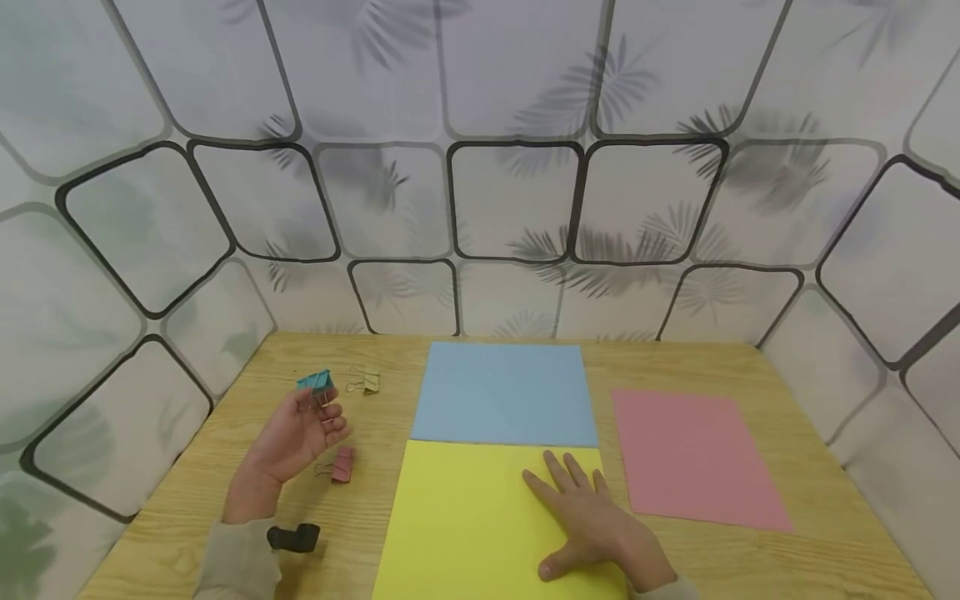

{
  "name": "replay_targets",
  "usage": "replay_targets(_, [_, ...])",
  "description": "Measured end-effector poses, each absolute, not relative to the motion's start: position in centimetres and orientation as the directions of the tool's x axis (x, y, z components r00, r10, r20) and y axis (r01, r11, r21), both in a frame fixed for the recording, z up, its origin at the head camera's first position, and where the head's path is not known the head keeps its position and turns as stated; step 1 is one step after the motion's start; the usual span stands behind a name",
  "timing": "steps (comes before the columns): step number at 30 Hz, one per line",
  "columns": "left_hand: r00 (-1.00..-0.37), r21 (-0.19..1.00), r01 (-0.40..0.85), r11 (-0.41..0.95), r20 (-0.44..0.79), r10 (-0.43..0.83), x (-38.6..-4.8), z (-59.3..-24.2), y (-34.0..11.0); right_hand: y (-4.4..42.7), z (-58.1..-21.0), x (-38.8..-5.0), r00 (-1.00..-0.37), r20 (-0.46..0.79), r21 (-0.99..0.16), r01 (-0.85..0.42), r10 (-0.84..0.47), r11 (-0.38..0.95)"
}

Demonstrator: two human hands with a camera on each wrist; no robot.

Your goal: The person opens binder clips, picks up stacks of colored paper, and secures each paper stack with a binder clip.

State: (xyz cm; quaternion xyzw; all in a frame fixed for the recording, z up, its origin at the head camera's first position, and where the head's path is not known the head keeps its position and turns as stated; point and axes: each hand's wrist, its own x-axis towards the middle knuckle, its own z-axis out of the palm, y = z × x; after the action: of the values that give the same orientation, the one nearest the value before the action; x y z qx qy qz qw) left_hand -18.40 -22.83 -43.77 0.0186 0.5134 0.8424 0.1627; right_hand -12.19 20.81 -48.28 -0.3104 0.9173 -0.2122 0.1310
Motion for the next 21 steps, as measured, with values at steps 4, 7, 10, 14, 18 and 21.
replay_targets(4, [-0.951,0.893,-0.244,-0.377,-0.144,0.275,-18.3,-43.7,-22.8,20.8,-48.2,-12.3,-0.769,-0.094,-0.479,-0.521,-0.632,0.706])
replay_targets(7, [-0.956,0.916,-0.237,-0.323,-0.16,0.246,-18.2,-43.6,-22.8,20.9,-48.2,-12.5,-0.784,-0.084,-0.479,-0.51,-0.615,0.715])
replay_targets(10, [-0.959,0.926,-0.232,-0.299,-0.167,0.227,-18.2,-43.6,-22.7,21.1,-48.2,-12.7,-0.809,-0.06,-0.485,-0.489,-0.585,0.725])
replay_targets(14, [-0.961,0.923,-0.233,-0.307,-0.17,0.218,-18.2,-43.6,-22.8,21.3,-48.3,-13.0,-0.821,0.008,-0.496,-0.499,-0.571,0.711])
replay_targets(18, [-0.96,0.917,-0.23,-0.325,-0.159,0.232,-18.2,-43.7,-22.8,21.5,-48.3,-13.3,-0.831,0.063,-0.504,-0.504,-0.552,0.701])
replay_targets(21, [-0.956,0.91,-0.225,-0.348,-0.139,0.257,-18.3,-43.7,-22.8,21.5,-48.2,-13.4,-0.864,0.086,-0.509,-0.466,-0.496,0.724])
